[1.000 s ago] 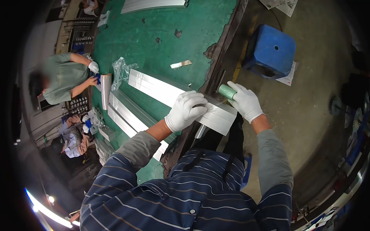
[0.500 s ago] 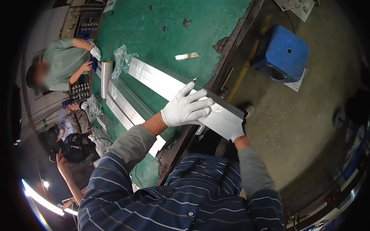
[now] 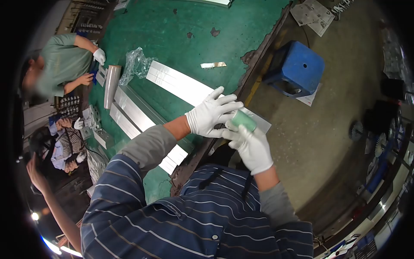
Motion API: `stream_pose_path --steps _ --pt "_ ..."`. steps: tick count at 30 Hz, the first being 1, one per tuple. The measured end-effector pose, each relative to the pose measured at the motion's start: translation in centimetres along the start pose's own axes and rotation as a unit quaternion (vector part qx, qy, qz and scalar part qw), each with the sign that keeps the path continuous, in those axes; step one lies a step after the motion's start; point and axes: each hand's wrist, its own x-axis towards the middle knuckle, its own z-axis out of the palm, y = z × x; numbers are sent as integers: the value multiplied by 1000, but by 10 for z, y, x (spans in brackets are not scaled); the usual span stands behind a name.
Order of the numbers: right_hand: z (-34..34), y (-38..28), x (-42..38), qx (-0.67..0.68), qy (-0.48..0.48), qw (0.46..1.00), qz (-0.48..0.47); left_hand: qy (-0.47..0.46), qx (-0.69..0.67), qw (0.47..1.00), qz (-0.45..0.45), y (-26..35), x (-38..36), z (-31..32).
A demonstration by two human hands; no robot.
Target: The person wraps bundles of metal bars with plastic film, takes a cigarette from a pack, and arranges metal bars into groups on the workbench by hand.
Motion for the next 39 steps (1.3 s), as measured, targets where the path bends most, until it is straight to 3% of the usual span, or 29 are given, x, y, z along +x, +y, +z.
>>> stream_pose_path --steps 2,6,7,9,11,12,16,17,21,25,29,31,33,34,38,39 --pt "-4 -21 15 16 0 999 30 10 -15 1000 0 -3 4 0" --pt "-5 -67 22 -250 -18 955 158 42 -1 996 -83 7 9 26" --pt "-2 -74 28 -247 -18 956 160 38 -3 996 -84 7 12 29" --pt "3 -86 32 -491 -33 865 100 62 -5 991 -122 15 14 34" --pt "4 -97 43 -700 -52 711 22 89 1 984 -154 15 20 35" --pt "1 -100 49 -697 -53 714 20 85 3 985 -153 14 22 37" --pt "-28 -94 76 -719 -104 644 -240 118 -38 977 -174 14 21 46" --pt "-39 -92 85 -713 -104 650 -240 110 -36 978 -175 13 21 47" --pt "-100 -80 118 -515 -15 846 -139 116 -44 973 -196 13 20 52" --pt "-139 -49 141 -450 85 888 -50 86 -24 971 -221 17 27 47" --pt "-171 -15 137 -445 161 881 19 55 -11 972 -230 21 26 47" --pt "-157 15 112 -330 130 933 64 45 9 972 -229 18 28 44" --pt "-244 109 109 -446 51 886 -120 43 13 975 -218 18 27 43" --pt "-237 116 92 -450 50 884 -119 40 16 977 -211 16 27 44" --pt "-160 145 41 -477 194 841 -164 42 9 980 -195 13 25 46" --pt "-105 104 20 -481 155 860 66 45 -2 979 -197 11 24 48"
